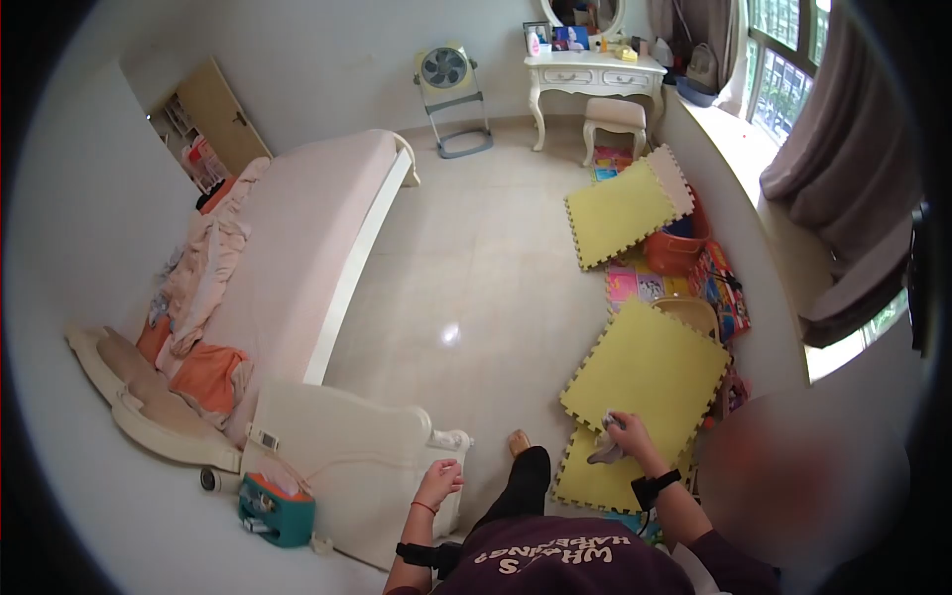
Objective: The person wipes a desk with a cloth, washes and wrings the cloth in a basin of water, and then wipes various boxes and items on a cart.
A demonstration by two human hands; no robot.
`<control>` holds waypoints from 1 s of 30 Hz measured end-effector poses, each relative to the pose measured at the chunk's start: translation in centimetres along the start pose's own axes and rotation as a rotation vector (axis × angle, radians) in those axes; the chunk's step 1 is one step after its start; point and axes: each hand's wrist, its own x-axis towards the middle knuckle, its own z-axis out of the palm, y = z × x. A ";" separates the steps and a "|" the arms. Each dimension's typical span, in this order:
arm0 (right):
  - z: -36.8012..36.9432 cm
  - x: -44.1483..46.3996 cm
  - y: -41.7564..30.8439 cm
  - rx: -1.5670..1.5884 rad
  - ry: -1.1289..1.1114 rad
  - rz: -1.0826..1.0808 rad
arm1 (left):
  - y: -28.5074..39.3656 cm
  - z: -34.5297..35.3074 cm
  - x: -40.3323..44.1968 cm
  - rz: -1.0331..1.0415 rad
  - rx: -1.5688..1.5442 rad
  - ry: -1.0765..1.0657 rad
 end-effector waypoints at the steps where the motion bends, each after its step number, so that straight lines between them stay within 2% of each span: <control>1: 1.0 2.1 1.2 -0.008 -0.011 0.007 | 2.3 -0.4 2.2 -0.014 -0.005 0.000; 3: 1.9 4.6 4.9 -0.043 -0.211 0.278 | 6.7 -1.1 6.1 0.058 0.020 -0.007; 5: 1.6 5.4 9.6 -0.190 -0.203 0.291 | 12.0 -0.8 9.4 0.170 -0.027 0.054; 7: -0.7 5.8 11.0 -0.280 -0.313 0.586 | 17.2 -0.1 12.6 0.164 0.012 0.045; 9: -2.5 5.5 12.1 -0.248 -0.289 0.722 | 21.1 0.7 15.6 0.177 0.064 0.027; 13: -2.8 7.1 15.0 -0.301 -0.223 0.830 | 27.3 3.3 22.5 0.187 0.105 -0.111; 15: -2.3 11.8 15.3 -0.298 -0.181 0.841 | 30.2 4.4 26.4 0.186 0.130 -0.156; 17: -1.7 17.7 15.3 -0.439 -0.340 0.942 | 32.5 4.7 30.1 0.162 0.176 -0.162; 18: -1.2 21.7 15.6 -0.406 -0.364 0.873 | 33.3 4.5 31.8 0.160 0.185 -0.166; 20: -0.8 30.5 14.4 -0.543 -0.293 0.664 | 36.0 4.6 35.6 0.080 0.133 -0.070; 21: -0.9 36.2 12.8 -0.521 -0.385 0.721 | 37.9 4.7 37.0 0.079 0.154 -0.073; 22: -0.4 41.6 12.4 -0.420 -0.325 0.675 | 39.8 4.9 38.3 0.060 0.142 -0.049; 23: 0.0 47.0 11.3 -0.380 -0.241 0.479 | 41.6 5.2 39.5 0.033 0.124 -0.024; 24: -0.7 52.1 7.6 -0.325 -0.246 0.516 | 43.3 5.5 40.6 0.020 0.127 -0.027; 25: -0.7 56.8 5.4 -0.292 -0.132 0.326 | 45.1 5.8 41.7 0.064 0.099 -0.009; 26: -1.1 61.4 2.7 -0.373 -0.197 0.324 | 46.8 6.4 43.1 0.115 0.067 0.007; 27: -0.2 66.1 1.2 -0.431 -0.108 0.248 | 48.1 6.8 44.7 0.117 0.059 -0.001; 30: -1.5 76.7 -10.3 -0.257 -0.176 0.210 | 51.8 8.1 50.4 0.106 0.002 -0.011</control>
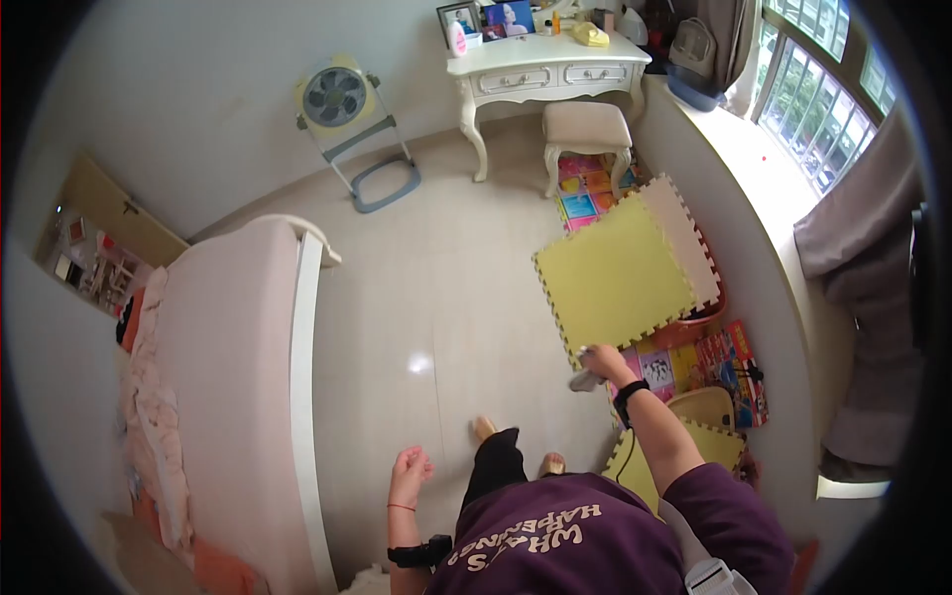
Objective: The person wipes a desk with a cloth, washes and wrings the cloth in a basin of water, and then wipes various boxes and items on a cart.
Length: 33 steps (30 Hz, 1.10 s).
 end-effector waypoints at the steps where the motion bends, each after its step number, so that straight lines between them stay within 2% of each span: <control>1: -0.6 2.4 -2.3 0.077 -0.044 -0.005 | 1.3 0.3 2.0 -0.046 0.019 0.005; 5: -0.6 10.1 -7.1 0.253 -0.032 0.027 | 6.8 0.3 11.9 -0.106 0.071 -0.012; 7: 0.8 13.6 -4.5 0.151 -0.154 -0.006 | 11.5 0.4 16.8 -0.097 0.116 -0.017; 9: 3.7 15.7 1.7 0.121 -0.016 -0.020 | 16.0 1.1 22.5 -0.079 0.151 -0.037; 12: 0.2 12.7 4.3 0.156 -0.013 0.481 | 22.0 3.1 30.1 -0.074 0.210 -0.132; 14: -1.3 10.8 6.2 0.250 0.003 0.765 | 27.9 6.6 34.5 0.105 0.339 -0.160; 15: -2.5 10.0 6.3 0.288 0.014 0.902 | 30.4 8.6 36.5 0.114 0.356 -0.187; 17: -1.8 9.1 8.5 0.256 0.110 0.980 | 34.3 13.1 39.9 0.150 0.306 -0.278; 19: 1.7 9.3 12.6 0.290 0.095 1.129 | 37.1 17.8 43.1 0.169 0.336 -0.346; 21: 1.9 11.3 12.8 0.312 0.020 1.132 | 39.0 21.8 46.3 0.203 0.367 -0.406; 22: 2.2 13.1 12.4 0.269 0.069 1.114 | 39.5 23.5 48.0 0.202 0.412 -0.444; 23: -1.6 15.1 9.9 0.358 -0.074 1.140 | 40.3 25.7 49.5 0.202 0.451 -0.486; 25: -2.2 20.9 10.7 0.432 -0.145 1.100 | 42.9 28.7 51.3 0.166 0.485 -0.514; 26: -5.7 23.9 8.6 0.377 -0.011 0.949 | 44.7 30.5 52.3 0.134 0.508 -0.557; 27: -4.5 27.0 11.8 0.271 0.115 0.470 | 45.8 31.9 53.2 0.089 0.533 -0.600; 28: -3.2 31.0 14.9 0.083 0.093 0.462 | 46.5 32.8 55.1 0.104 0.512 -0.608; 29: -11.1 34.5 9.8 0.204 -0.030 0.658 | 47.2 33.4 56.2 0.085 0.527 -0.627; 30: -17.1 36.7 5.3 0.445 0.172 0.704 | 48.1 34.7 57.6 0.102 0.521 -0.576; 31: -21.3 39.6 3.5 0.490 0.199 0.722 | 49.3 36.6 59.2 0.136 0.511 -0.531; 32: -21.8 43.1 5.5 0.385 0.319 0.597 | 50.0 38.1 60.9 0.113 0.518 -0.544; 33: -25.7 45.3 3.9 0.480 0.327 0.605 | 50.9 40.3 62.0 0.123 0.528 -0.572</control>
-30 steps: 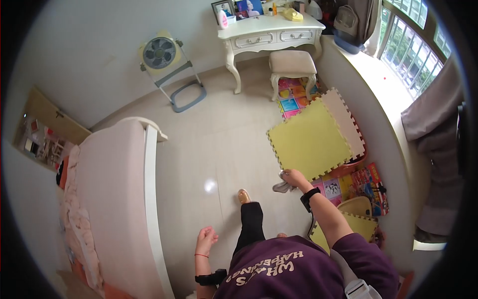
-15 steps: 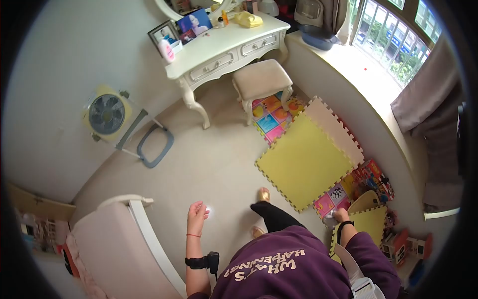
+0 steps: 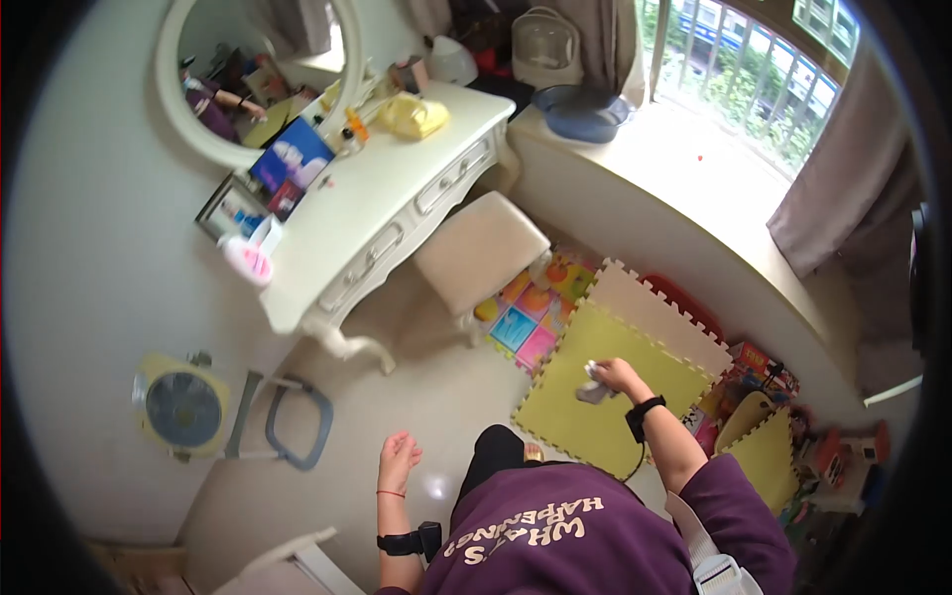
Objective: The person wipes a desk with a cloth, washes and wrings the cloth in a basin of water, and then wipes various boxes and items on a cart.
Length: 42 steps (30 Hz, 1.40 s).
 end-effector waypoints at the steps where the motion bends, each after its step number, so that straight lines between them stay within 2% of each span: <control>1: -0.6 2.3 -1.8 0.016 0.051 -0.087 | 1.3 0.5 1.7 -0.048 -0.014 -0.018; 3: -3.8 3.3 -8.8 0.335 -0.035 0.078 | 4.0 1.3 5.3 -0.108 -0.001 -0.055; 6: -3.9 8.8 -11.8 0.540 -0.027 0.081 | 8.7 3.2 12.6 -0.074 0.142 -0.186; 10: -4.9 14.3 -13.8 0.555 -0.083 0.156 | 15.6 4.8 22.1 -0.030 0.217 -0.257; 13: -7.7 18.2 -14.3 0.450 0.047 0.126 | 21.6 7.2 28.9 0.016 0.224 -0.301; 16: -12.7 19.4 -17.0 0.619 0.167 0.220 | 27.4 10.0 33.4 0.049 0.307 -0.396; 18: -14.8 21.3 -17.1 0.720 0.276 0.195 | 32.8 12.3 35.0 0.078 0.387 -0.453; 20: -17.9 23.0 -17.3 0.713 0.306 0.231 | 37.6 14.6 35.9 0.134 0.314 -0.594; 21: -19.0 24.3 -16.7 0.728 0.342 0.145 | 40.0 15.7 36.2 0.133 0.315 -0.606; 23: -22.3 26.4 -17.2 0.716 0.388 0.064 | 45.2 17.6 36.3 0.327 0.336 -0.728; 24: -24.0 28.4 -16.7 0.722 0.421 -0.013 | 47.7 18.6 36.0 0.319 0.341 -0.730; 25: -26.2 29.8 -17.9 0.767 0.443 -0.008 | 50.2 19.6 35.6 0.390 0.309 -0.773; 26: -28.2 32.0 -18.0 0.788 0.450 -0.091 | 52.4 20.9 35.4 0.463 0.273 -0.812; 28: -32.4 35.7 -20.1 0.790 0.556 -0.082 | 55.9 23.8 35.7 0.512 0.269 -0.813; 30: -36.3 40.6 -20.8 0.789 0.495 0.044 | 57.3 27.7 37.0 0.550 0.264 -0.795; 32: -38.9 46.0 -20.9 0.736 0.476 -0.047 | 58.0 32.8 39.4 0.500 0.296 -0.831; 33: -38.1 51.7 -17.4 0.511 0.640 -0.242 | 57.8 35.6 40.8 0.491 0.316 -0.848; 34: -38.0 52.7 -17.5 0.355 0.741 -0.230 | 57.2 38.6 42.3 0.470 0.346 -0.875; 36: -38.1 55.7 -14.6 0.203 0.568 -0.207 | 55.0 44.7 45.9 0.461 0.423 -0.826; 38: -38.8 56.9 -12.9 -0.122 0.389 -0.086 | 53.9 50.3 48.2 0.480 0.610 -0.736; 40: -39.6 57.4 -13.2 -0.158 0.352 0.000 | 52.1 55.2 50.7 0.740 0.723 -0.662; 42: -39.8 58.2 -13.3 -0.317 0.420 -0.164 | 50.6 59.3 52.4 0.960 0.872 -0.565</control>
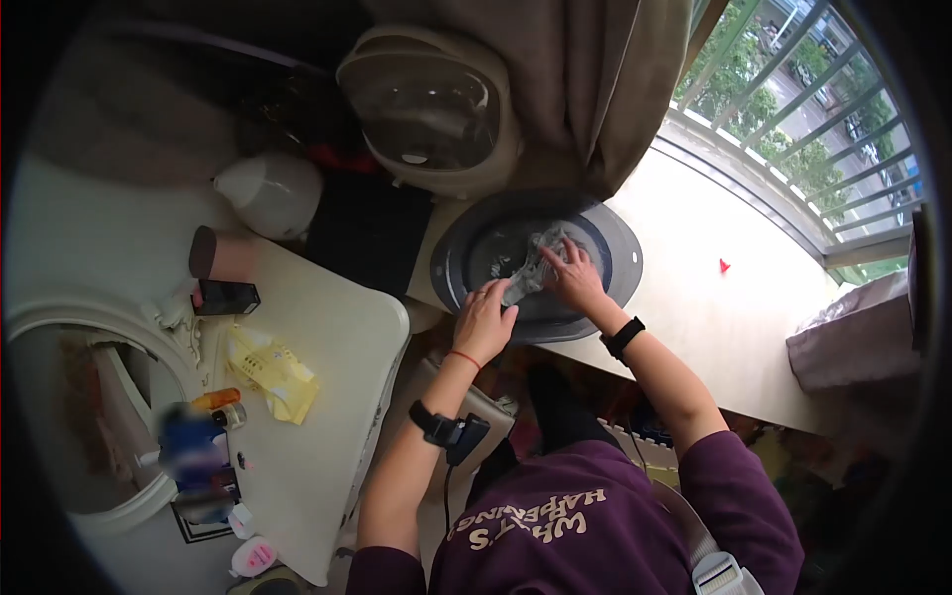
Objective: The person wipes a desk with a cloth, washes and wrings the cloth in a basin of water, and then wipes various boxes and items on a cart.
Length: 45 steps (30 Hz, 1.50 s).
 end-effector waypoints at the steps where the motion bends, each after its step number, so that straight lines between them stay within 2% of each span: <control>1: 0.4 0.0 -0.1 -0.115 -0.046 -0.083 | -0.7 2.1 1.1 -0.018 0.076 -0.016; 2: 0.8 0.1 0.1 -0.107 -0.055 -0.076 | -1.5 3.9 2.1 -0.028 0.156 -0.034; 3: 1.1 0.3 0.4 -0.110 -0.187 -0.134 | -2.0 4.9 2.8 -0.028 0.157 -0.044; 4: 1.2 0.6 0.7 -0.116 -0.317 -0.192 | -2.4 5.8 3.3 -0.123 0.287 -0.153; 5: -0.9 1.2 0.5 -0.135 -0.466 -0.155 | -2.4 6.4 3.9 -0.218 0.415 -0.260; 6: -1.0 1.4 1.3 -0.138 -0.471 -0.149 | -2.7 6.6 4.5 -0.216 0.409 -0.264; 8: -0.8 1.7 2.9 -0.139 -0.325 -0.043 | -3.8 6.5 5.8 -0.529 0.361 -0.501; 9: -0.8 1.8 3.0 -0.150 -0.300 0.018 | -4.3 6.8 6.2 -0.521 0.363 -0.507; 11: 0.4 1.4 3.0 -0.134 -0.254 0.018 | -4.6 7.0 7.1 -0.525 0.390 -0.299; 12: 0.7 1.0 2.8 -0.120 -0.212 0.009 | -4.3 7.0 7.6 -0.518 0.392 -0.302; 14: 0.4 0.3 2.6 -0.166 -0.271 -0.029 | -3.9 6.9 8.7 -0.701 0.313 -0.251; 16: -0.4 0.0 2.8 -0.042 -0.301 -0.008 | -4.5 7.6 8.6 -0.714 0.333 -0.276; 18: -0.4 0.1 3.5 -0.108 -0.240 0.009 | -4.7 7.9 8.2 -0.695 0.375 -0.391; 20: 1.6 0.5 4.1 -0.136 -0.206 0.117 | -3.9 7.7 8.3 -0.688 0.383 -0.408; 22: 2.7 -0.2 3.7 -0.177 -0.207 0.082 | -2.7 6.7 8.6 -0.690 0.283 -0.486; 23: 1.7 -0.2 2.9 -0.169 -0.347 0.058 | -4.9 8.2 7.9 -0.603 0.114 -0.323; 24: 0.3 -0.2 1.9 -0.161 -0.485 0.033 | -5.1 8.2 7.9 -0.605 0.114 -0.320; 26: -1.8 0.1 0.7 -0.134 -0.564 0.051 | -5.2 7.7 7.8 -0.846 -1.108 -0.173; 27: -2.0 0.1 0.5 -0.120 -0.462 0.087 | -5.1 7.3 7.9 -0.881 -1.348 -0.169; 29: -2.0 0.0 0.2 -0.032 -0.268 0.130 | -3.7 6.8 8.0 -0.897 -1.430 -0.148; 30: -2.1 0.0 0.0 -0.030 -0.265 0.130 | -2.3 6.1 8.1 -0.915 -1.515 -0.126; 32: -3.0 -0.1 -0.7 0.338 -0.187 0.014 | 1.6 3.3 8.0 -0.893 -1.526 -0.078; 33: -3.7 -0.5 -1.4 0.402 -0.085 -0.033 | 3.0 2.3 7.8 -0.750 -1.569 -0.098; 34: -4.1 -0.6 -1.7 0.403 -0.080 -0.033 | 4.3 1.2 7.6 -0.606 -1.606 -0.119; 36: -4.9 -0.7 -2.0 0.693 0.039 -0.022 | 7.4 -1.5 7.2 -0.569 -1.603 -0.083; 37: -5.6 -0.8 -2.3 0.740 0.135 -0.032 | 8.9 -2.8 6.9 -0.536 -1.602 -0.046; 42: -6.8 -1.5 -1.1 0.691 0.150 -0.017 | 11.7 -7.3 5.7 -0.402 -1.538 0.022; 45: -8.6 -1.4 -0.2 0.615 0.000 -0.178 | 11.1 -8.7 5.3 -0.422 -1.524 0.100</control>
